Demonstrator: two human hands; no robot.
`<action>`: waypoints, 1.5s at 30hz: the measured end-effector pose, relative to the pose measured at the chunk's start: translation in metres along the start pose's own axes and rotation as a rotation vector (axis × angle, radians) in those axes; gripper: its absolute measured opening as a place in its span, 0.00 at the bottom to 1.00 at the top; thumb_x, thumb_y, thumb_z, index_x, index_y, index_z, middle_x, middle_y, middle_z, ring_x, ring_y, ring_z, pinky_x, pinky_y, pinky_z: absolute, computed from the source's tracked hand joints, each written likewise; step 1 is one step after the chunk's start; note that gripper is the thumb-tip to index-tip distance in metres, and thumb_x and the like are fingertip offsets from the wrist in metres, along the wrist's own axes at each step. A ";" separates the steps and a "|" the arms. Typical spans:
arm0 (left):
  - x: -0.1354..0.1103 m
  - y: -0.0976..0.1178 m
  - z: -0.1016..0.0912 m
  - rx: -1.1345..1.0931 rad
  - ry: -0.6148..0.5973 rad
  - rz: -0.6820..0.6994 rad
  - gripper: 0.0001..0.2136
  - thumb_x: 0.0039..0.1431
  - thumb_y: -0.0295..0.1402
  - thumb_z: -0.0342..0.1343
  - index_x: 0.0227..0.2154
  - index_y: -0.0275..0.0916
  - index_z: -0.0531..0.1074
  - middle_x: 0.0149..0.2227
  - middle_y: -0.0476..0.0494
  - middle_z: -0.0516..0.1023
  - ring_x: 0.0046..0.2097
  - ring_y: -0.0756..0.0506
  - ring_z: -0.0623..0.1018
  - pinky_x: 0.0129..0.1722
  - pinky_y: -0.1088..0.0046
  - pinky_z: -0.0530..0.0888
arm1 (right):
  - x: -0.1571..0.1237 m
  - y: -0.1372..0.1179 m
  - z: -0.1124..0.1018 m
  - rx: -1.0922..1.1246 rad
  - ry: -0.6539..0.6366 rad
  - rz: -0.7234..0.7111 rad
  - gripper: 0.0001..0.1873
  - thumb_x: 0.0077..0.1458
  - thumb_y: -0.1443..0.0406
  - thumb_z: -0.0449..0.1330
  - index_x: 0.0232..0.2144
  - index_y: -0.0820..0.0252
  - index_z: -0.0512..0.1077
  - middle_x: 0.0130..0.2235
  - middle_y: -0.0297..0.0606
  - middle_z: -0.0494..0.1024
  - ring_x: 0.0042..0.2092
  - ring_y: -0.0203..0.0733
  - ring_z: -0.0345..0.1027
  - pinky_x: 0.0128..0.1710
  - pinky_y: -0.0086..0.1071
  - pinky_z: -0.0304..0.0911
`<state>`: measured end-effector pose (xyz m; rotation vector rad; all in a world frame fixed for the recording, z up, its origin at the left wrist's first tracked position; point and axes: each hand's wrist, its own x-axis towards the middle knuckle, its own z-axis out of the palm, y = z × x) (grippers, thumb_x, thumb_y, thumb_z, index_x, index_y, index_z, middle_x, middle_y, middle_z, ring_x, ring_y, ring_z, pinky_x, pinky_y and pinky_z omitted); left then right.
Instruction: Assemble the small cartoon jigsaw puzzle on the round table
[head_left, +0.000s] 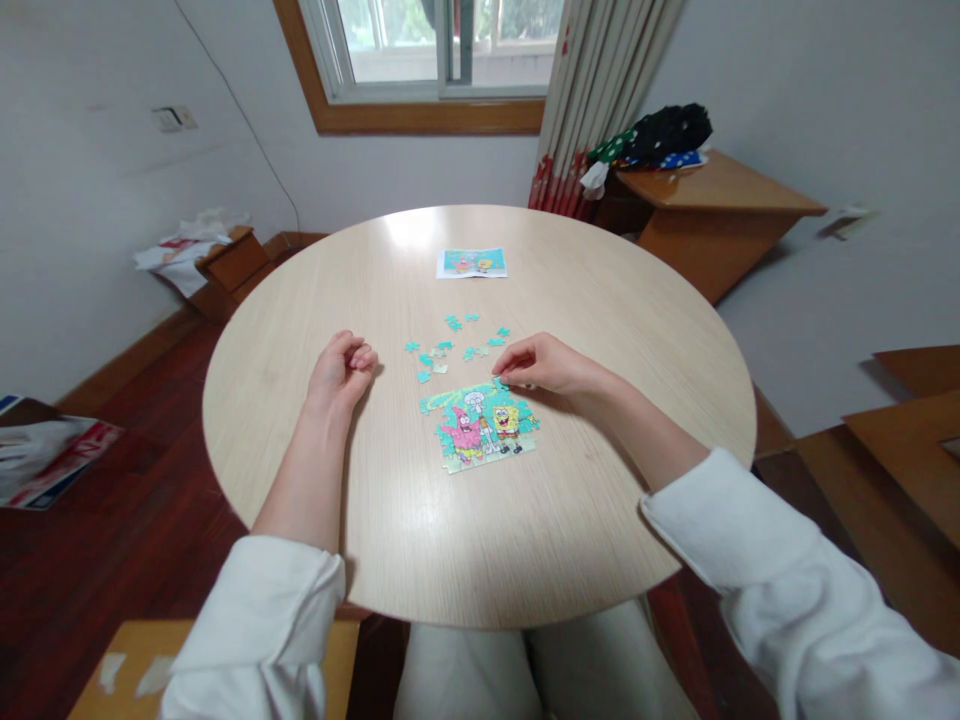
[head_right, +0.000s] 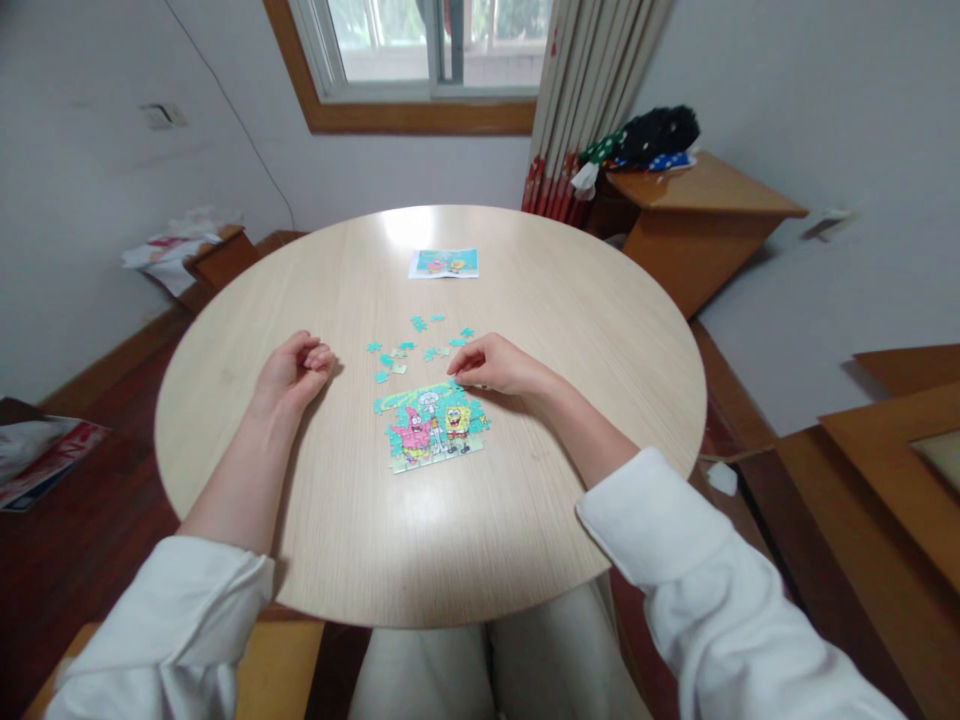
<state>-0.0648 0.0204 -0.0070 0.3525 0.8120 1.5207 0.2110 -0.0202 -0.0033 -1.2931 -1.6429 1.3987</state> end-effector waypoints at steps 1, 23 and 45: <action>0.000 0.000 0.000 0.002 0.001 0.001 0.18 0.43 0.10 0.50 0.18 0.38 0.49 0.15 0.59 0.50 0.15 0.60 0.53 0.16 0.84 0.51 | 0.000 0.001 0.000 -0.007 0.003 -0.006 0.03 0.40 0.70 0.65 0.23 0.61 0.76 0.25 0.35 0.74 0.27 0.34 0.65 0.26 0.30 0.58; -0.004 0.000 0.003 -0.024 0.002 -0.018 0.16 0.42 0.10 0.46 0.17 0.38 0.49 0.15 0.58 0.52 0.15 0.59 0.53 0.15 0.84 0.51 | 0.007 0.001 0.001 -0.177 0.024 -0.006 0.05 0.40 0.73 0.61 0.24 0.62 0.74 0.22 0.34 0.72 0.25 0.34 0.64 0.25 0.30 0.57; -0.003 0.000 0.004 -0.023 0.009 -0.016 0.16 0.43 0.11 0.47 0.17 0.38 0.50 0.15 0.58 0.51 0.16 0.59 0.53 0.16 0.84 0.51 | 0.016 0.005 -0.003 -0.279 0.078 0.012 0.19 0.40 0.75 0.65 0.38 0.60 0.72 0.23 0.32 0.72 0.26 0.39 0.67 0.29 0.35 0.63</action>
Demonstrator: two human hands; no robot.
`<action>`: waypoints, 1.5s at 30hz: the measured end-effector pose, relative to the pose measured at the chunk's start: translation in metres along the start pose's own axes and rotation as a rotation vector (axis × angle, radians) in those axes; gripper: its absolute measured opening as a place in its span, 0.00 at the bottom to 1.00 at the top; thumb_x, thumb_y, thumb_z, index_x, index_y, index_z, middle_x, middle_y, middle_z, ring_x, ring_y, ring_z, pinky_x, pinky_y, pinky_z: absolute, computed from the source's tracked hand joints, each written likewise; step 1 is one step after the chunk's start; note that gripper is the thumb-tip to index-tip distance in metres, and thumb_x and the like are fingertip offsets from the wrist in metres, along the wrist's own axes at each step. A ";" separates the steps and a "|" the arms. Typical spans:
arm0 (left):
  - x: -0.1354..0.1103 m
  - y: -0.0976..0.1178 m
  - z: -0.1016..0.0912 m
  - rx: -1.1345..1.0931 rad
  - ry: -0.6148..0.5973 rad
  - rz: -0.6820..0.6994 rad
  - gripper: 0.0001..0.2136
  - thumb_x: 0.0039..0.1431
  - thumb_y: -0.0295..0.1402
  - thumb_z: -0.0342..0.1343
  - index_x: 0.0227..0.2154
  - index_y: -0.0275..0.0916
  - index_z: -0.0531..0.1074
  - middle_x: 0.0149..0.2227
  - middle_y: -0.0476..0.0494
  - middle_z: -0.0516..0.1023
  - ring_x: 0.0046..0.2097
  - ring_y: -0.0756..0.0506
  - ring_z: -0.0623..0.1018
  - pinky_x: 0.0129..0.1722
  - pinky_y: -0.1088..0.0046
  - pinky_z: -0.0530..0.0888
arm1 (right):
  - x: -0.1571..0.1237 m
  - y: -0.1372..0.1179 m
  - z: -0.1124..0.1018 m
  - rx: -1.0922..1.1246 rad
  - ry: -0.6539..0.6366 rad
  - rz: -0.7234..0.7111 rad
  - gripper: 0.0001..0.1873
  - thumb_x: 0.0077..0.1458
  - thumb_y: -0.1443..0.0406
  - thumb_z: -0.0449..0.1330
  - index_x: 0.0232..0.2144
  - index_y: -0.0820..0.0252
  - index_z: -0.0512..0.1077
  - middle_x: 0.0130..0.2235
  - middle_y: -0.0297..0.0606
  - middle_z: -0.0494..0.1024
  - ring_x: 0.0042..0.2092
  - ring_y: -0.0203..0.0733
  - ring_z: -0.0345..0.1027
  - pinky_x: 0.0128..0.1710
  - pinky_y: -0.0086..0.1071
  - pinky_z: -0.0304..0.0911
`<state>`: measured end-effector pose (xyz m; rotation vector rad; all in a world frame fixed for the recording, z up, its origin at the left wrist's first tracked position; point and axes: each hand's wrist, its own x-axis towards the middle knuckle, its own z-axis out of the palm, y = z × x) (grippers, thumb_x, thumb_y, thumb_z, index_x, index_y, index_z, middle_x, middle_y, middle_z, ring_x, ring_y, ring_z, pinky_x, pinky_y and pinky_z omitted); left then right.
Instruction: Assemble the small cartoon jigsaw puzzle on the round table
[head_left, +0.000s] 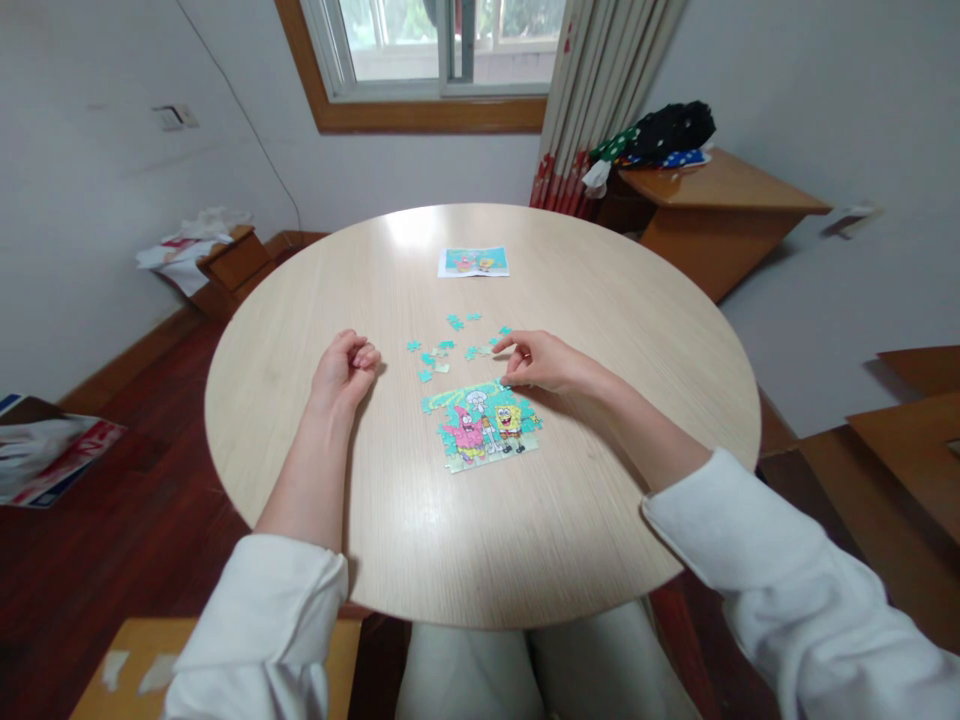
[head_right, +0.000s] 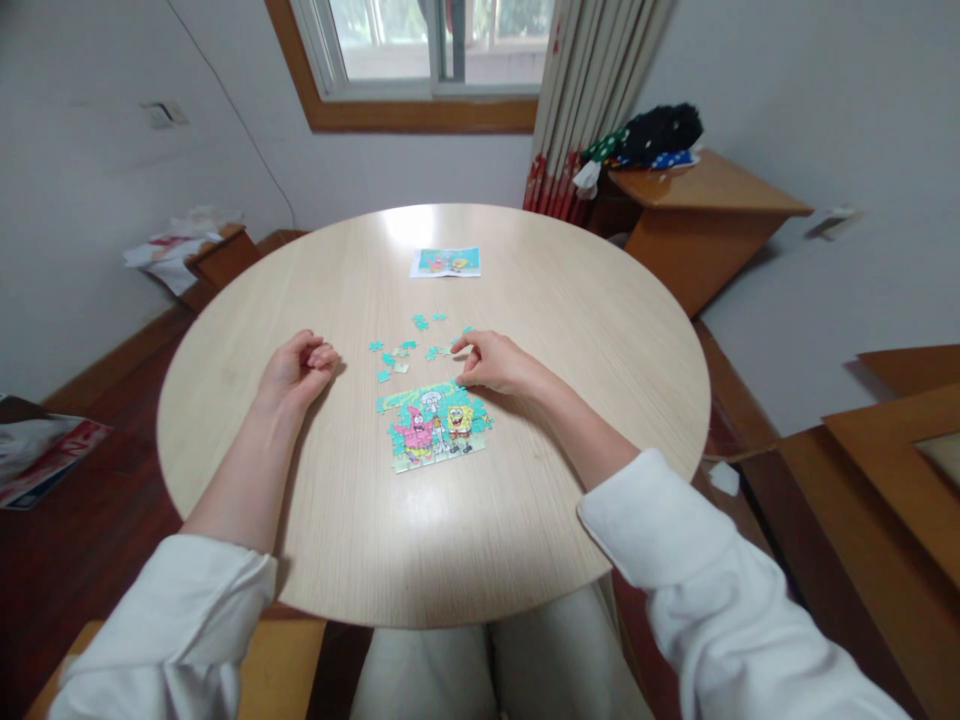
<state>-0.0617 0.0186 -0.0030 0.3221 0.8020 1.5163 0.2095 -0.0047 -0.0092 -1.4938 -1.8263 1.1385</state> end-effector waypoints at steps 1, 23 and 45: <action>0.000 0.000 0.000 -0.002 0.001 -0.002 0.16 0.43 0.11 0.47 0.17 0.38 0.50 0.15 0.58 0.51 0.16 0.59 0.53 0.16 0.85 0.51 | 0.001 0.000 0.000 -0.009 0.000 0.001 0.19 0.40 0.75 0.66 0.38 0.60 0.72 0.23 0.32 0.72 0.26 0.39 0.67 0.29 0.35 0.62; 0.003 0.001 -0.005 0.051 -0.024 0.012 0.17 0.40 0.11 0.50 0.19 0.38 0.49 0.15 0.59 0.51 0.15 0.60 0.53 0.16 0.85 0.52 | -0.002 -0.006 0.001 0.182 0.154 0.049 0.05 0.49 0.73 0.58 0.25 0.61 0.68 0.16 0.29 0.66 0.19 0.31 0.59 0.21 0.29 0.55; 0.005 -0.001 -0.007 0.031 -0.043 0.009 0.20 0.40 0.12 0.50 0.19 0.38 0.44 0.15 0.60 0.47 0.15 0.59 0.53 0.16 0.83 0.51 | -0.003 -0.006 -0.003 -0.038 0.288 -0.027 0.11 0.41 0.72 0.59 0.17 0.57 0.58 0.18 0.27 0.62 0.22 0.30 0.52 0.23 0.29 0.46</action>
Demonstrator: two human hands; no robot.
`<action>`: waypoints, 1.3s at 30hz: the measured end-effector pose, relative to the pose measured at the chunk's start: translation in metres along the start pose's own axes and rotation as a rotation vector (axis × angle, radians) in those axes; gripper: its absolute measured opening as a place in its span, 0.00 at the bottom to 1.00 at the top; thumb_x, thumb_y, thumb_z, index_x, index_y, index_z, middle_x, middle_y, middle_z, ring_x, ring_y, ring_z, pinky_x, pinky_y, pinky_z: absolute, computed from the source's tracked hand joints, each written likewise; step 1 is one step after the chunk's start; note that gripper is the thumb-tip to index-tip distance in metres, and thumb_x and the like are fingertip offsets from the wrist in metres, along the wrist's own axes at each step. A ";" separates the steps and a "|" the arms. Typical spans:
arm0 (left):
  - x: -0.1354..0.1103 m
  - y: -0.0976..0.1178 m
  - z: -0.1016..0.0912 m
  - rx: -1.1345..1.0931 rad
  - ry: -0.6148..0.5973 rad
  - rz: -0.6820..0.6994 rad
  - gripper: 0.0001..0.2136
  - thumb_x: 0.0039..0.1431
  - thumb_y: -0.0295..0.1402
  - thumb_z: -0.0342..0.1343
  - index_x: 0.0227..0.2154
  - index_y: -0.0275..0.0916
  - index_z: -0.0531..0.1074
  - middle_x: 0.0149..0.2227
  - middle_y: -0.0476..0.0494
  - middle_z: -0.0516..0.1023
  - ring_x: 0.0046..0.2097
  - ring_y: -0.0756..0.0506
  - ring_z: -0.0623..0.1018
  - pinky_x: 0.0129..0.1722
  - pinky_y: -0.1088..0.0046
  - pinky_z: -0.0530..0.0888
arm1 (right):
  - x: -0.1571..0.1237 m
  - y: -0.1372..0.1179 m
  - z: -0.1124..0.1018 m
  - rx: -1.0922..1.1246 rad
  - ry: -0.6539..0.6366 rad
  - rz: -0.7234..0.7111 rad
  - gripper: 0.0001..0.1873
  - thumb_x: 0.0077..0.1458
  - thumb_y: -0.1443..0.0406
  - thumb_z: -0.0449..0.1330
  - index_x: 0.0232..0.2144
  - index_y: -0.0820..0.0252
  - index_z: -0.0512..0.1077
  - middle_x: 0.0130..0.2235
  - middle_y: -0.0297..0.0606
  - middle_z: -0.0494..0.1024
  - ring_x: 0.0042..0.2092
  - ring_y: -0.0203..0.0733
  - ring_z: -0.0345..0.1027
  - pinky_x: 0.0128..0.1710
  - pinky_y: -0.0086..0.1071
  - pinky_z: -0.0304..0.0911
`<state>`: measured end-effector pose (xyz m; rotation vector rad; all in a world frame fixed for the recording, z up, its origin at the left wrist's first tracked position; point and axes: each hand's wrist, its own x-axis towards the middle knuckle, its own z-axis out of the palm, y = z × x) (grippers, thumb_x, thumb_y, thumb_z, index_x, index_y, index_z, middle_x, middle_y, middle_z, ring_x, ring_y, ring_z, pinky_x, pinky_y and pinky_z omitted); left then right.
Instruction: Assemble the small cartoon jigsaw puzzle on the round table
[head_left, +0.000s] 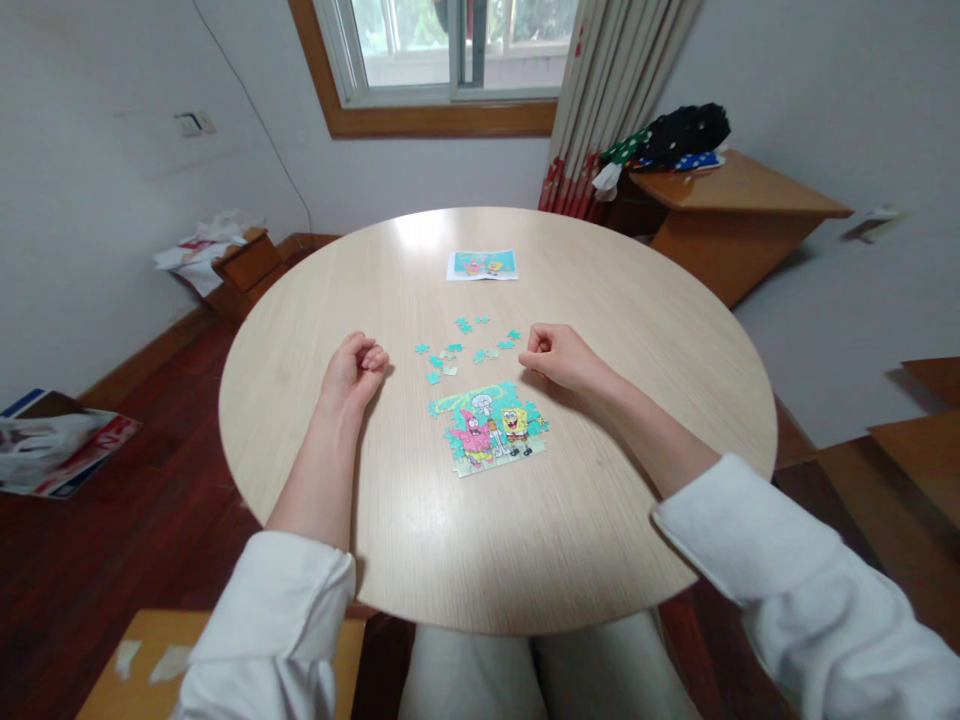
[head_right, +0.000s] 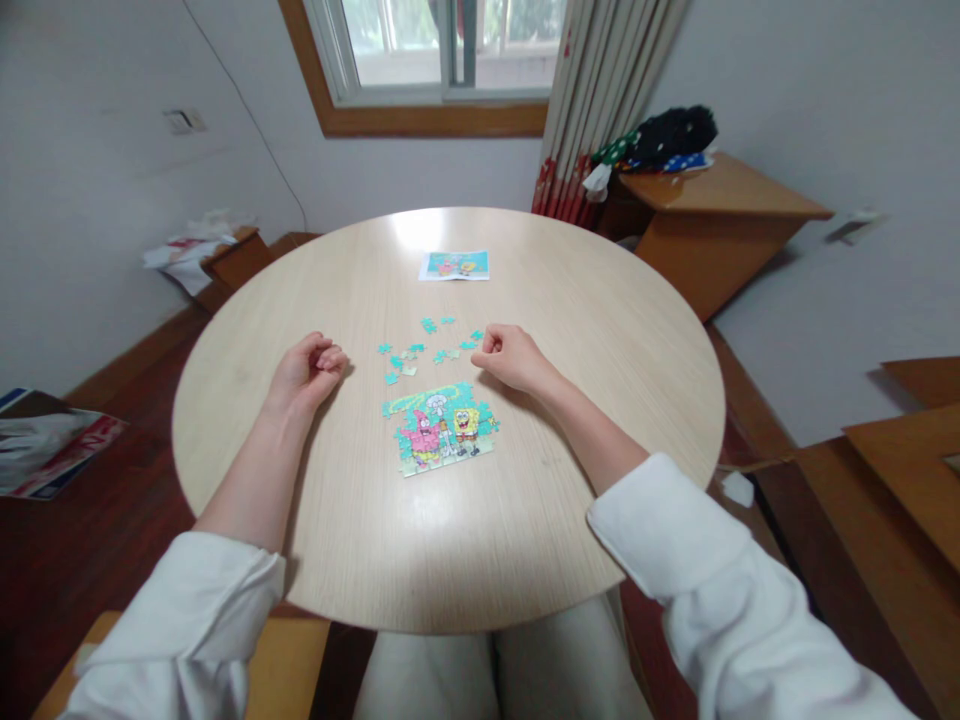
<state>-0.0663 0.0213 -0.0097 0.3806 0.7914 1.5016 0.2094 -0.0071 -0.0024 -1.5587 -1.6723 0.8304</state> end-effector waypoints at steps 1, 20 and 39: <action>0.000 0.000 0.000 -0.001 -0.003 -0.001 0.20 0.40 0.12 0.50 0.19 0.38 0.44 0.15 0.60 0.47 0.16 0.59 0.53 0.17 0.83 0.52 | 0.000 0.000 0.000 -0.003 0.008 -0.023 0.12 0.41 0.72 0.58 0.16 0.57 0.57 0.18 0.27 0.60 0.22 0.30 0.51 0.24 0.29 0.45; 0.002 -0.001 -0.001 0.019 -0.009 0.011 0.21 0.40 0.12 0.52 0.19 0.38 0.44 0.16 0.60 0.48 0.16 0.60 0.52 0.16 0.84 0.51 | 0.002 0.004 -0.001 0.069 0.022 -0.027 0.15 0.42 0.72 0.57 0.17 0.56 0.53 0.18 0.27 0.57 0.23 0.32 0.54 0.24 0.30 0.46; 0.000 -0.001 0.001 0.007 -0.012 0.017 0.19 0.41 0.12 0.50 0.19 0.38 0.46 0.15 0.60 0.49 0.15 0.60 0.53 0.16 0.85 0.52 | 0.001 0.003 0.000 0.022 0.004 -0.063 0.15 0.41 0.74 0.56 0.14 0.56 0.53 0.19 0.31 0.61 0.25 0.34 0.55 0.26 0.31 0.49</action>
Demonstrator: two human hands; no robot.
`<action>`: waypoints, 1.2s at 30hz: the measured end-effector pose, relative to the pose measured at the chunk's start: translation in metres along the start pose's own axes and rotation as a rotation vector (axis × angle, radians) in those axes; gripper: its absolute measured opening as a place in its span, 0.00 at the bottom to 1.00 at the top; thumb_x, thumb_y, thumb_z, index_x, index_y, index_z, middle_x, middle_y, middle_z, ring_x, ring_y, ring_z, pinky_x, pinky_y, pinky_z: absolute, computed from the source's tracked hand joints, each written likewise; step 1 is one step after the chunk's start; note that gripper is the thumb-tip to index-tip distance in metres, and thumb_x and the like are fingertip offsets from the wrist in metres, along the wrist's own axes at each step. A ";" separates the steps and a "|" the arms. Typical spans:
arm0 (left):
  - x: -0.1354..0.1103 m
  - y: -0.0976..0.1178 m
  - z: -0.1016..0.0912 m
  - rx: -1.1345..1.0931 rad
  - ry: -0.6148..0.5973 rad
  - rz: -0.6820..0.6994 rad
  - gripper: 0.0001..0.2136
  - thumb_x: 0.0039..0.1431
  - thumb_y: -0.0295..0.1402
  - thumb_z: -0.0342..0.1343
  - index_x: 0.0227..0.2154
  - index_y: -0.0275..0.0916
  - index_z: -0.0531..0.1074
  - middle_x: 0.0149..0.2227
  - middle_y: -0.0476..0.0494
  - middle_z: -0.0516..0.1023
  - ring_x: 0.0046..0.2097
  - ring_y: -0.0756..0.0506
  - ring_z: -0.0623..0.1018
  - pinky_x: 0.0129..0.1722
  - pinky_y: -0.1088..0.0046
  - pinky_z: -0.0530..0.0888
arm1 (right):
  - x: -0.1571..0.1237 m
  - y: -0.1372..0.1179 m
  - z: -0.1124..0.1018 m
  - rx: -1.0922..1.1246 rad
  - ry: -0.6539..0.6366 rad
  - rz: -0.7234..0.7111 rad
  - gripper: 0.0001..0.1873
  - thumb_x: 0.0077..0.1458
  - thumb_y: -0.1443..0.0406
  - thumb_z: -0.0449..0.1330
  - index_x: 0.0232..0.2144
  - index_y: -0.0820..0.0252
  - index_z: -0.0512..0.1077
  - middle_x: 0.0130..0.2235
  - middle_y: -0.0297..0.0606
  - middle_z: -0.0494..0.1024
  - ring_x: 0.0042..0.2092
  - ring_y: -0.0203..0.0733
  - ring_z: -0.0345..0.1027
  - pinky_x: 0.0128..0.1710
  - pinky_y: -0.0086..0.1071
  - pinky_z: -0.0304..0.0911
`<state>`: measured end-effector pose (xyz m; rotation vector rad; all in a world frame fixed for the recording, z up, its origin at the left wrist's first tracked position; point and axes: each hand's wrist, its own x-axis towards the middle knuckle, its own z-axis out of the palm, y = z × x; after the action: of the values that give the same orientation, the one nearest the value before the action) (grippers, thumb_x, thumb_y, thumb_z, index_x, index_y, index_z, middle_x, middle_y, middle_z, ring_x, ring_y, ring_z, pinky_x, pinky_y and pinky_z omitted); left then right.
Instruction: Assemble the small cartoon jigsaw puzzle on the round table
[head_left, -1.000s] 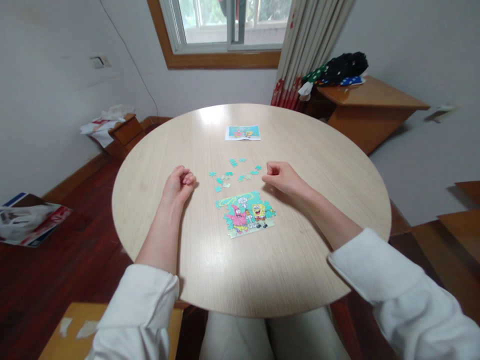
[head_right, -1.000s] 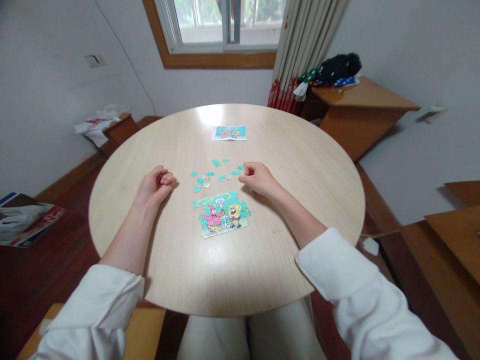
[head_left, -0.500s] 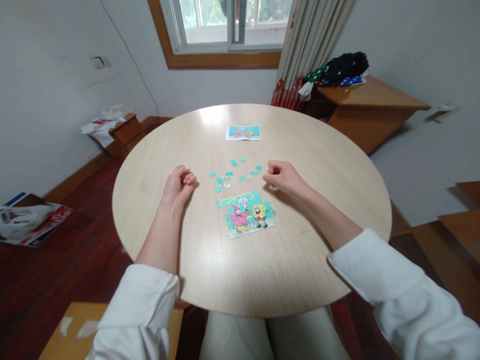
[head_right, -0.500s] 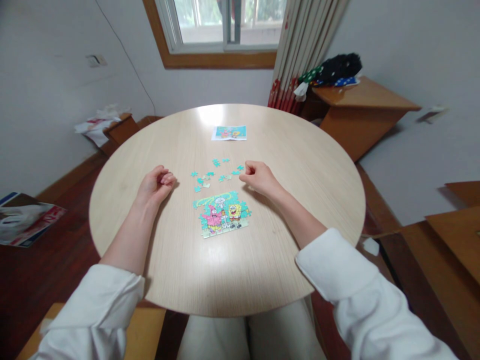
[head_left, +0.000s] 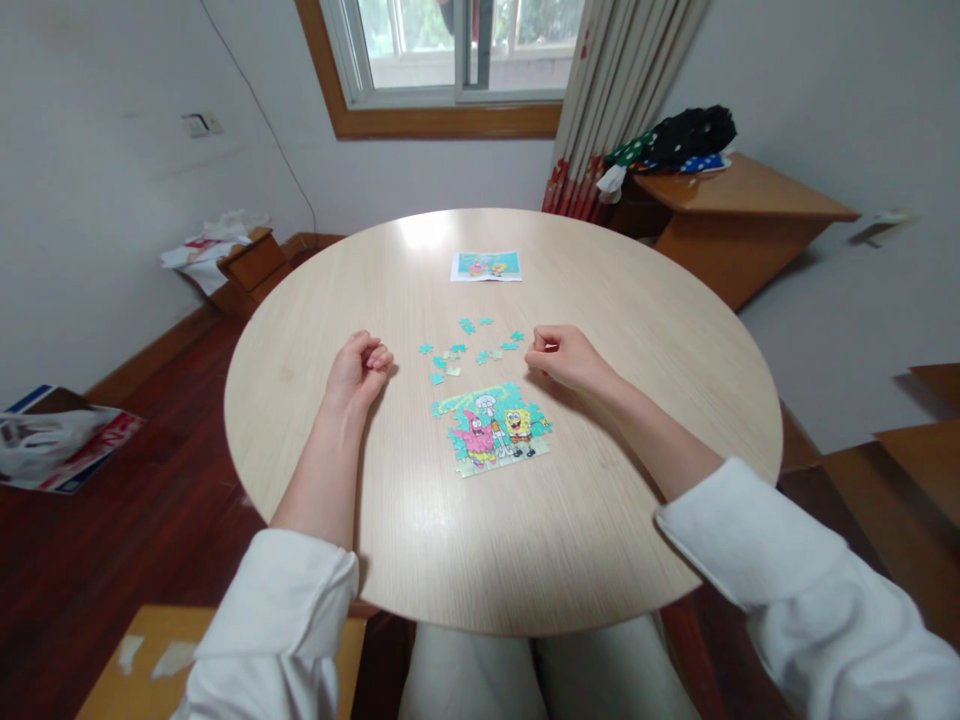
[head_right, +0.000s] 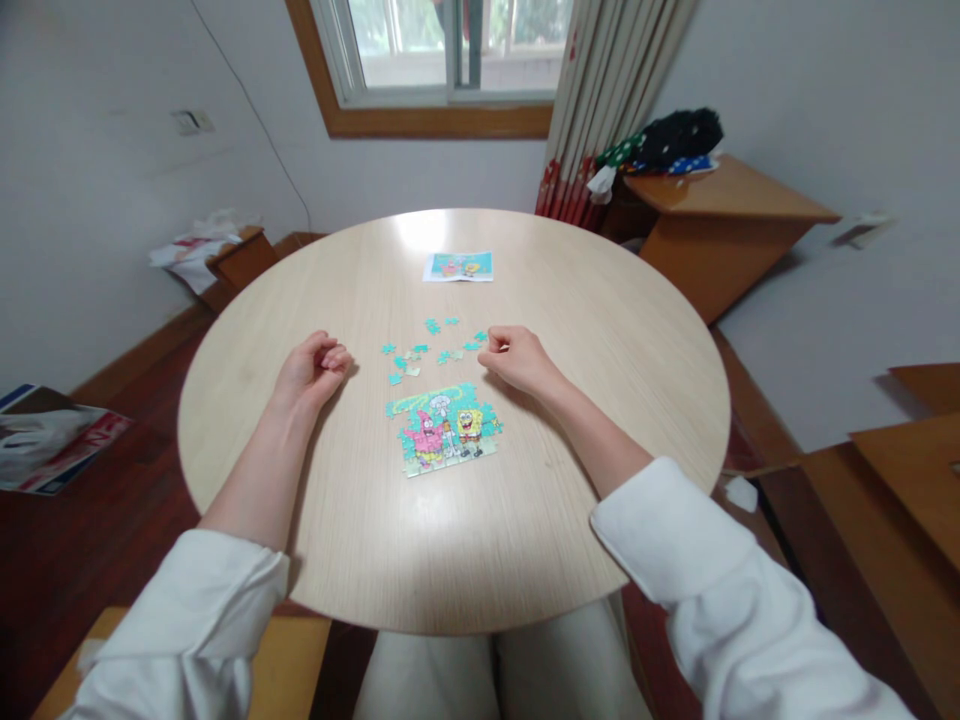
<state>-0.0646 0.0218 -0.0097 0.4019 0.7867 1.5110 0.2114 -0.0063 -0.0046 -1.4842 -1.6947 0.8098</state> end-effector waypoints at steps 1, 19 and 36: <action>0.000 0.000 0.000 -0.003 0.001 -0.001 0.19 0.41 0.12 0.50 0.19 0.38 0.46 0.15 0.60 0.49 0.15 0.60 0.53 0.16 0.85 0.52 | 0.000 0.000 0.000 -0.007 0.005 -0.013 0.16 0.41 0.74 0.55 0.14 0.56 0.52 0.19 0.31 0.60 0.25 0.34 0.54 0.26 0.31 0.48; -0.004 0.001 0.004 -0.056 0.026 -0.024 0.19 0.41 0.11 0.48 0.19 0.39 0.45 0.14 0.59 0.48 0.15 0.59 0.53 0.15 0.84 0.51 | 0.001 0.002 0.001 -0.014 0.036 -0.001 0.15 0.40 0.75 0.55 0.15 0.57 0.53 0.19 0.29 0.62 0.23 0.32 0.54 0.25 0.31 0.47; -0.005 0.002 0.005 -0.074 0.036 -0.032 0.18 0.42 0.11 0.46 0.18 0.38 0.46 0.15 0.59 0.48 0.15 0.59 0.52 0.16 0.84 0.51 | 0.002 0.002 0.001 -0.015 0.040 0.044 0.07 0.41 0.72 0.59 0.18 0.59 0.64 0.21 0.33 0.69 0.25 0.34 0.60 0.26 0.32 0.52</action>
<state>-0.0622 0.0182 -0.0041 0.3067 0.7595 1.5155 0.2110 -0.0040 -0.0067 -1.5431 -1.6469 0.7870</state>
